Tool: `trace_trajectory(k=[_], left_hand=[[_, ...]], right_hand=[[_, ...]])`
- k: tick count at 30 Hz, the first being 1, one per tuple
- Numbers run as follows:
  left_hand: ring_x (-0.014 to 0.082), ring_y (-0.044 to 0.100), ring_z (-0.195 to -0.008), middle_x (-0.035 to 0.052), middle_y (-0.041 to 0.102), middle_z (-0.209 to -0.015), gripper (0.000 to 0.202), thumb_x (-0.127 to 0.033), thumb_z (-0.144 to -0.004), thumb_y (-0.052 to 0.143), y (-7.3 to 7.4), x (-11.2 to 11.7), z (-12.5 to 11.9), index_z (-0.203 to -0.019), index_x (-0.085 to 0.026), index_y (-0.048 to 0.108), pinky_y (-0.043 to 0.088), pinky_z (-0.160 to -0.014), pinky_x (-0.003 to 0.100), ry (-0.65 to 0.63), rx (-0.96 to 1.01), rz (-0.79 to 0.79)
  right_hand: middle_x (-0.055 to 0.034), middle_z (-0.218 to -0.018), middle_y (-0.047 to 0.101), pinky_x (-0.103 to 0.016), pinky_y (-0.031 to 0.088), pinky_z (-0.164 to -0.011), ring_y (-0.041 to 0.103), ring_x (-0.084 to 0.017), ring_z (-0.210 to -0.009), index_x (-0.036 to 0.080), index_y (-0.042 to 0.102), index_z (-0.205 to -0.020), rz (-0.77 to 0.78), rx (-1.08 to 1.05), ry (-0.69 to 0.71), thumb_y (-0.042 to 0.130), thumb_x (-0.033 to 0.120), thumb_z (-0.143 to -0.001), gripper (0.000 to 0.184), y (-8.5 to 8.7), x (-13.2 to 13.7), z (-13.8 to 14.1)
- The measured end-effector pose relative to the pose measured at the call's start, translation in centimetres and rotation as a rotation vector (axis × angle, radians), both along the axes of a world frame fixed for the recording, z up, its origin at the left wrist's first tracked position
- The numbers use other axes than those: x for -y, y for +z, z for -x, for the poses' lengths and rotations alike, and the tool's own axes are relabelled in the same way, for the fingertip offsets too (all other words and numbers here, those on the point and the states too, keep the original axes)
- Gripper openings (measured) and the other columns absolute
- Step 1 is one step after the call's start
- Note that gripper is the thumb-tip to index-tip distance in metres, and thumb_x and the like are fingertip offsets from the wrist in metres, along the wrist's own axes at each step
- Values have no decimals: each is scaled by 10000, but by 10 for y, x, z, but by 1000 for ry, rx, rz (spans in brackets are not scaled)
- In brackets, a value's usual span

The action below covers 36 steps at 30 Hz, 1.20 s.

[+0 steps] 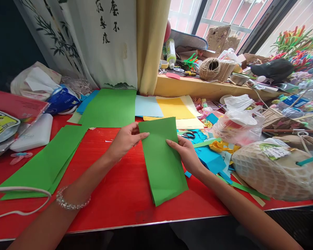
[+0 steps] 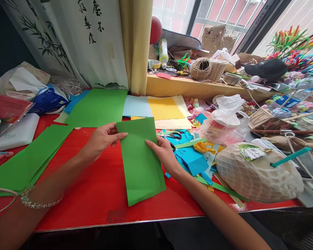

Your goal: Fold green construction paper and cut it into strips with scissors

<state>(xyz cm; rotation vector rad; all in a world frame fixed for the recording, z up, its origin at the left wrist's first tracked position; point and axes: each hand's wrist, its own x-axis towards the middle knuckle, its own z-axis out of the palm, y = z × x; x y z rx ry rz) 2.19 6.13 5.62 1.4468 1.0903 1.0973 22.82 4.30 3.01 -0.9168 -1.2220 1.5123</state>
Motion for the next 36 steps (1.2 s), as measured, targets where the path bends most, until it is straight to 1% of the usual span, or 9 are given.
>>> trace_trajectory(k=[6,10,16,24,31,36], left_hand=[[53,379,-470,-35,515,-629,200,-353,-728,651,0,0,-1,-800,-177,589,301,-421,200,19,-8,-19],[53,391,-464,-28,542,-653,215,-343,-717,662,0,1,-2,-841,-178,602,310,-416,199,22,-11,-32],[57,397,-471,-26,550,-650,209,-337,-720,660,1,2,-3,-845,-178,605,313,-418,198,35,-29,-53],[57,401,-480,-22,560,-667,212,-349,-720,663,-1,2,-3,-835,-181,603,317,-427,200,35,-26,-53],[55,390,-466,-28,541,-646,210,-355,-718,664,-2,0,-4,-799,-177,590,308,-419,206,43,-21,-50],[54,393,-471,-26,552,-662,213,-358,-723,659,-1,2,-4,-803,-175,589,306,-434,213,47,-17,-44]], right_hand=[[-19,-957,701,-338,540,-715,661,-209,-826,243,666,-1008,-9,-4,-4,638,307,-778,240,0,1,1],[-16,-954,704,-345,542,-716,664,-211,-819,243,665,-1006,-7,-8,-10,643,317,-772,246,0,1,1],[-14,-945,706,-352,546,-711,668,-208,-801,242,662,-1003,8,-21,-4,640,312,-776,238,1,2,2],[-12,-949,705,-349,542,-739,666,-200,-811,246,661,-1006,2,-20,-7,643,312,-775,241,1,3,1],[-11,-950,703,-343,546,-701,665,-201,-806,250,657,-1017,-15,-19,-1,633,314,-784,243,0,2,2],[-11,-942,705,-351,540,-729,665,-197,-800,241,660,-1005,-19,1,-9,633,324,-781,241,-1,3,1]])
